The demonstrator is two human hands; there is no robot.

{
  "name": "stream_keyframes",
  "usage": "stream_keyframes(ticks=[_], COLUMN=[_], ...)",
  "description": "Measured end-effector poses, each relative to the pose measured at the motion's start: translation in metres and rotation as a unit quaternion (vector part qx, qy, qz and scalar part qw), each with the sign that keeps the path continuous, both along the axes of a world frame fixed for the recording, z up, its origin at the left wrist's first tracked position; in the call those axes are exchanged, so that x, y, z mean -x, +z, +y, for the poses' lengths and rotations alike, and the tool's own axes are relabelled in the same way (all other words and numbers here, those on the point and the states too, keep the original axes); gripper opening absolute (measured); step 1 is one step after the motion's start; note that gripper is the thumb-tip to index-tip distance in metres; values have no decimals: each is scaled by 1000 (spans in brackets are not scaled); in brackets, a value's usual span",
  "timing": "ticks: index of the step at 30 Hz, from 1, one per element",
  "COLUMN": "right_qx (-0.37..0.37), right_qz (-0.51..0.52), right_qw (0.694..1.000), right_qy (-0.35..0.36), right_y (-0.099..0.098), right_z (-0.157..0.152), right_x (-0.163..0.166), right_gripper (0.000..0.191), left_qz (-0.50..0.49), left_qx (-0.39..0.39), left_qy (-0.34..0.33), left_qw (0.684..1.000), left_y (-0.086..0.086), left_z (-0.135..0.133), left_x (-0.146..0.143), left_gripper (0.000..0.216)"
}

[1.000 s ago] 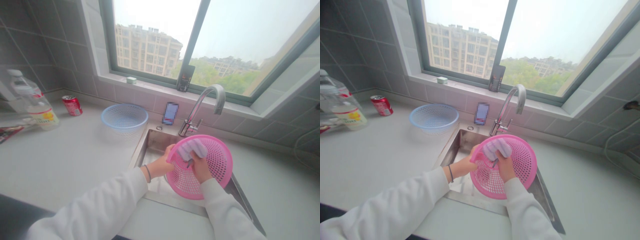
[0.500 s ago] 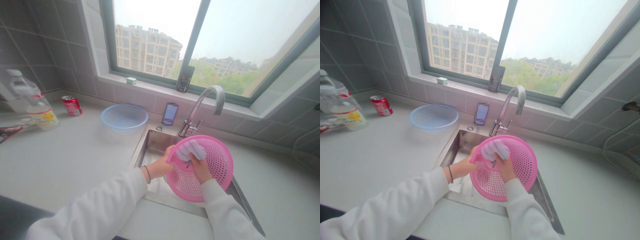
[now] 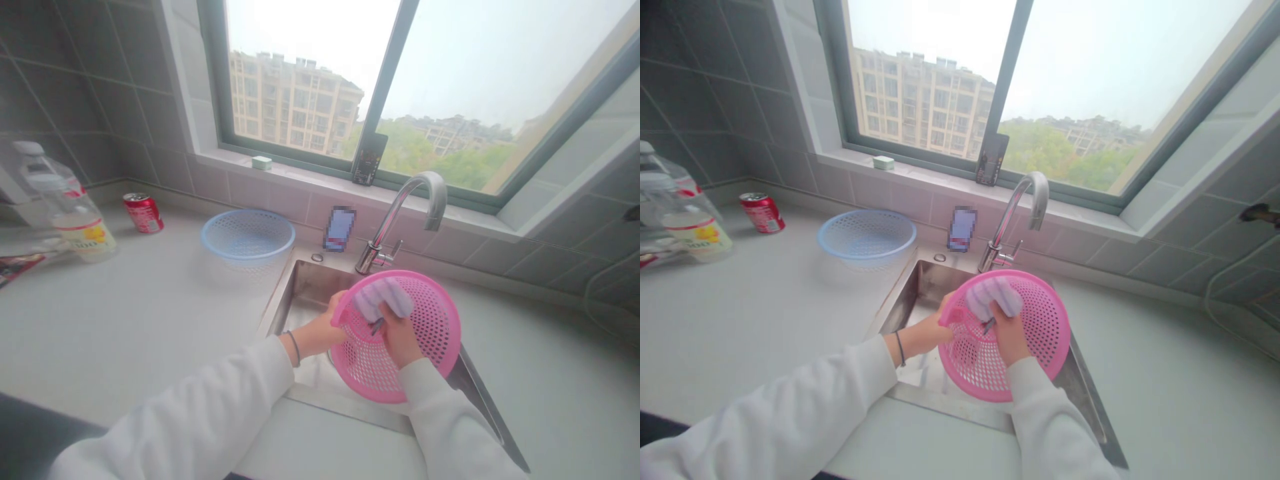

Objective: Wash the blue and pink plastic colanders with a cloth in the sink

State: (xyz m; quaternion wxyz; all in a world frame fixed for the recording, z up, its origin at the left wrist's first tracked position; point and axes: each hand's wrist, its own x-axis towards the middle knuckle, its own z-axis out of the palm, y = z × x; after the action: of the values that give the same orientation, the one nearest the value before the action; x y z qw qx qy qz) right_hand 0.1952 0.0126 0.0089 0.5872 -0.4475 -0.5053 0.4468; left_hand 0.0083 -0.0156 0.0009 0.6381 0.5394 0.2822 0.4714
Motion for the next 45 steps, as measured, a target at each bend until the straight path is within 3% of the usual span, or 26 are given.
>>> stream_keyframes(ticks=[3,5,8,10,12,14,16,18,20,22,24,27,29,31,33,35,38,41,43,45], right_qx=[-31,-39,-40,-26,-2,4,-13,-21,-17,-17,-17,8,11,-7,-28,-42,-55,-31,-5,4], right_qz=[-167,-196,-75,46,105,59,-56,-166,-209,-158,-28,122,91,-37,-173,-239,-185,5,84,34], right_qw=[978,970,996,996,990,997,998,978,965,983,999,989,995,998,972,951,978,997,993,999], right_qy=[120,135,15,-70,-90,-56,24,122,159,92,-20,-87,-50,51,157,193,78,-67,-85,-19], right_y=[5,7,6,4,3,4,7,9,9,7,3,1,3,7,10,10,6,1,0,1], right_z=[-7,-8,-4,1,3,1,-4,-8,-10,-7,-1,5,4,-1,-6,-8,-5,2,4,3], right_x=[3,3,-1,-3,-3,-1,2,5,5,2,-1,-3,-2,-1,0,-2,-6,-6,-4,0], right_gripper=[40,31,31,39,43,43,42,39,33,31,36,42,41,40,38,32,30,40,43,43], left_qz=[6,29,39,21,9,8,7,13,29,37,24,-2,5,25,45,56,47,14,1,-2], left_qx=[12,-2,-34,-26,-8,-1,0,5,-1,-25,-39,-21,-13,-14,-16,-28,-49,-36,-28,-24], left_qy=[-7,5,14,-2,-6,1,2,-5,4,19,22,11,9,5,-4,-3,6,13,19,11], left_qw=[1000,1000,999,999,1000,1000,1000,1000,1000,999,999,1000,1000,1000,999,998,998,999,999,1000], left_y=[0,2,5,6,6,4,3,2,2,3,2,-3,-7,-10,-11,-10,-4,1,1,-1], left_z=[3,3,2,0,-1,-1,0,2,4,5,5,5,5,6,7,8,7,3,2,2], left_x=[3,6,6,4,2,1,2,5,8,9,6,1,0,2,5,8,8,3,0,-1], left_gripper=[105,100,98,98,99,102,106,106,101,95,94,99,102,104,102,95,90,102,106,105])
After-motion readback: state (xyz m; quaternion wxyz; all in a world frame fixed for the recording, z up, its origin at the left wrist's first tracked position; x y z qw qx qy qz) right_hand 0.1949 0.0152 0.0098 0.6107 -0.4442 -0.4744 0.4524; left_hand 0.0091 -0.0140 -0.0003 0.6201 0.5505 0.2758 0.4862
